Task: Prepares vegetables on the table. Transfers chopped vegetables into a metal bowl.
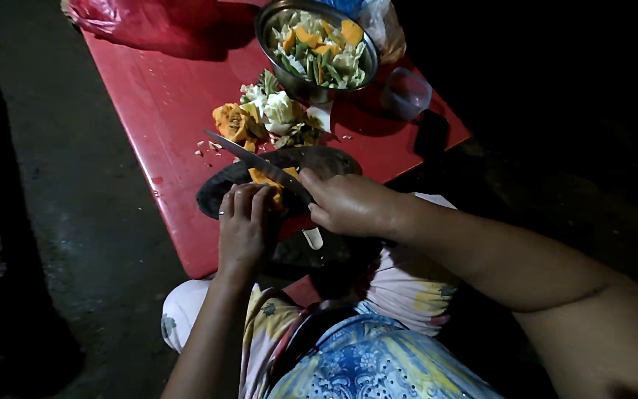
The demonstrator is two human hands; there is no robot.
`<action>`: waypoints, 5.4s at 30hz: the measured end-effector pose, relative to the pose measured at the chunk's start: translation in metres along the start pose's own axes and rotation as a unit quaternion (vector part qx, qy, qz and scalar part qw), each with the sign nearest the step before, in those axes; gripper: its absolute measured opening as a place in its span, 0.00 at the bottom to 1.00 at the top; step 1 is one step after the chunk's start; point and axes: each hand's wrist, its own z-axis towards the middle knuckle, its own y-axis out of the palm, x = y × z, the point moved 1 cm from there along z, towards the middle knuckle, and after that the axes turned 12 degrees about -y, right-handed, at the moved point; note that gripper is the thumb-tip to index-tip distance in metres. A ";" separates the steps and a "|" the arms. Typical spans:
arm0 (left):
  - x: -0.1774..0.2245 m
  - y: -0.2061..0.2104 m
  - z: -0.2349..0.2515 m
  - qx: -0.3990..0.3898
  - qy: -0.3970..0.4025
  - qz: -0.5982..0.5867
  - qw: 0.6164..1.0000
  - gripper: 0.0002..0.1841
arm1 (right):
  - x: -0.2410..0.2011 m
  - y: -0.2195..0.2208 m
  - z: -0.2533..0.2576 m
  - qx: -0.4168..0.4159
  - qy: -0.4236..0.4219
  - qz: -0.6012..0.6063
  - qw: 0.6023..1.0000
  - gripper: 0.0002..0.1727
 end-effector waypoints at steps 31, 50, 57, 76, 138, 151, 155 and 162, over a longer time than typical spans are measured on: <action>-0.002 0.003 -0.002 0.015 0.021 -0.006 1.000 0.18 | -0.003 0.020 0.039 -0.046 0.002 -0.037 0.998 0.35; -0.002 0.002 -0.002 0.004 -0.008 0.000 1.000 0.19 | 0.001 0.008 -0.001 0.011 0.000 -0.012 1.000 0.21; -0.003 0.005 -0.002 0.016 -0.001 0.012 1.000 0.19 | -0.012 0.020 -0.001 0.015 0.014 -0.062 0.998 0.22; -0.003 0.004 -0.003 0.034 0.015 -0.032 0.999 0.17 | -0.004 0.024 0.040 -0.045 0.014 0.004 0.999 0.36; 0.003 0.005 -0.004 0.037 -0.027 -0.003 0.999 0.17 | -0.001 0.013 0.007 0.015 -0.011 0.024 1.000 0.22; 0.000 0.006 -0.005 0.020 -0.038 -0.005 0.999 0.16 | -0.021 -0.004 0.017 -0.047 -0.010 -0.025 0.999 0.29; 0.000 0.003 -0.005 0.009 -0.051 -0.007 0.999 0.16 | -0.019 -0.001 0.025 -0.054 -0.007 -0.017 0.998 0.30; 0.003 0.005 -0.006 0.032 -0.011 0.000 0.999 0.11 | -0.013 0.022 0.042 -0.031 0.010 0.013 0.999 0.37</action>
